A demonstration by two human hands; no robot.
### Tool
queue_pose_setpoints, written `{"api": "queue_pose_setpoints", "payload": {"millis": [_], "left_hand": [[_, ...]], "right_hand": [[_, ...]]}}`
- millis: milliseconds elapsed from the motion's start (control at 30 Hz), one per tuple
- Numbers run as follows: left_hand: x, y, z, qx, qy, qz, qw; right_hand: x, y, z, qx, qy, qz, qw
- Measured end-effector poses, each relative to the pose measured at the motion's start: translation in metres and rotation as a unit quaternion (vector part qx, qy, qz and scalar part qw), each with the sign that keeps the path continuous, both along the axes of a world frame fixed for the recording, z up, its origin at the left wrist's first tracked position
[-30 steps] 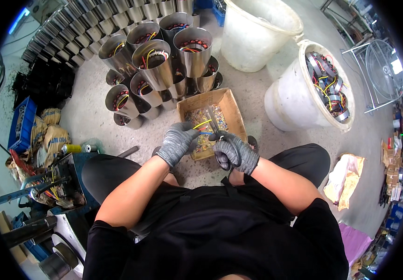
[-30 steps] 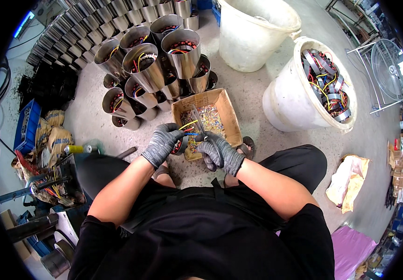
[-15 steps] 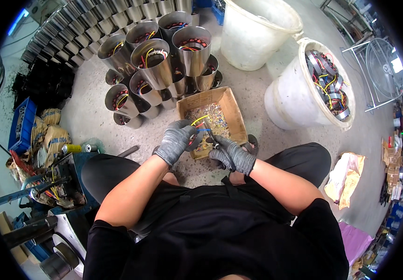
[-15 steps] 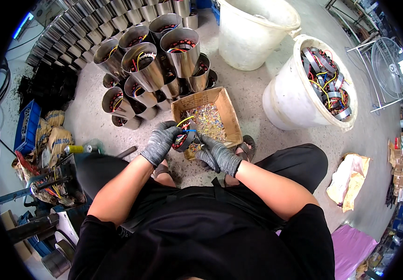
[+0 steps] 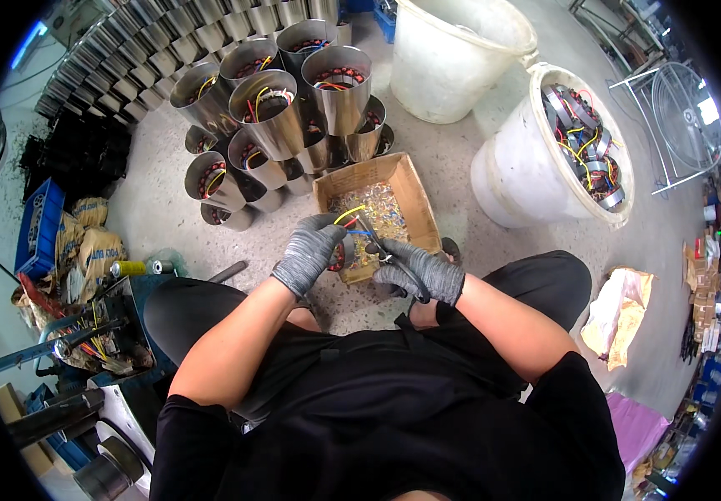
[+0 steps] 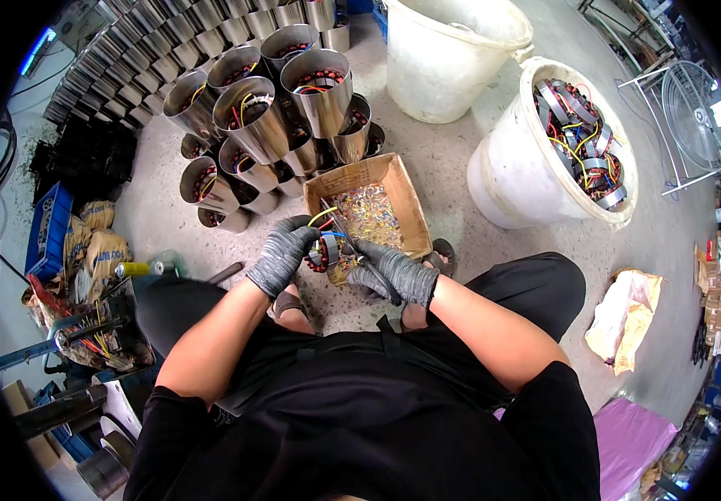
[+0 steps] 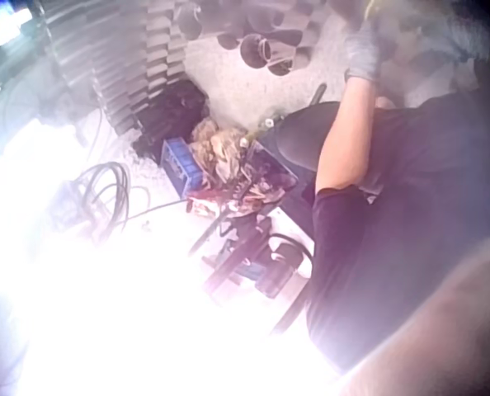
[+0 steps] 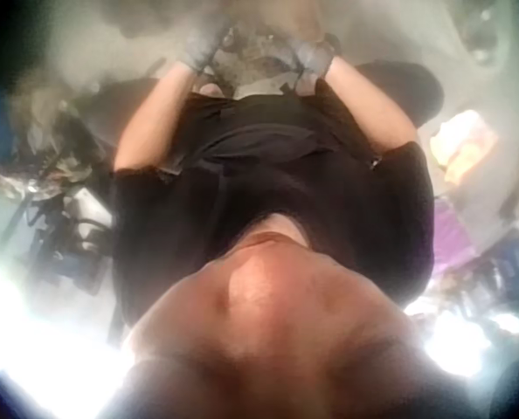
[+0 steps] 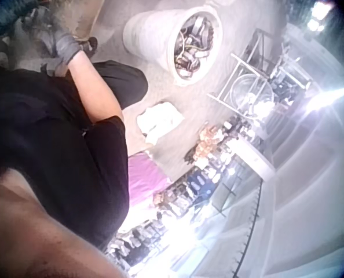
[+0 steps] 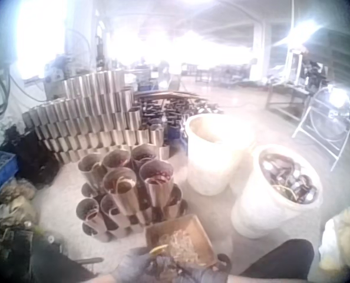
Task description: The person retrieves motor stators from a bucket, trims their wire leads with scissors over a box, and inserts them into metal cylinders.
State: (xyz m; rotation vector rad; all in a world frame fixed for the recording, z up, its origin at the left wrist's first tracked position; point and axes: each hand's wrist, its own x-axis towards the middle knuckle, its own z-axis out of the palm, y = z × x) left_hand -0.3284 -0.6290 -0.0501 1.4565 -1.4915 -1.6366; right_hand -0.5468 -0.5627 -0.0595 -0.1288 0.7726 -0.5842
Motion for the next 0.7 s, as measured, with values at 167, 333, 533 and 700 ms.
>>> {"api": "queue_pose_setpoints", "payload": {"millis": [167,333,533,700], "left_hand": [[-0.002,0.003,0.016,0.036,0.011,-0.030,0.999],[-0.001,0.004,0.002,0.003,-0.044,-0.065,0.997],[0.002,-0.002,-0.019,-0.066,-0.086,-0.090,0.990],[0.001,0.000,0.006,-0.005,-0.077,-0.073,0.994]], "right_hand": [[-0.002,-0.003,0.020,-0.027,0.076,0.063,0.995],[-0.003,0.001,0.020,-0.125,0.183,0.135,0.966],[0.009,0.010,0.022,-0.196,0.171,0.082,0.962],[0.013,0.005,0.020,-0.131,0.176,0.008,0.976]]}}
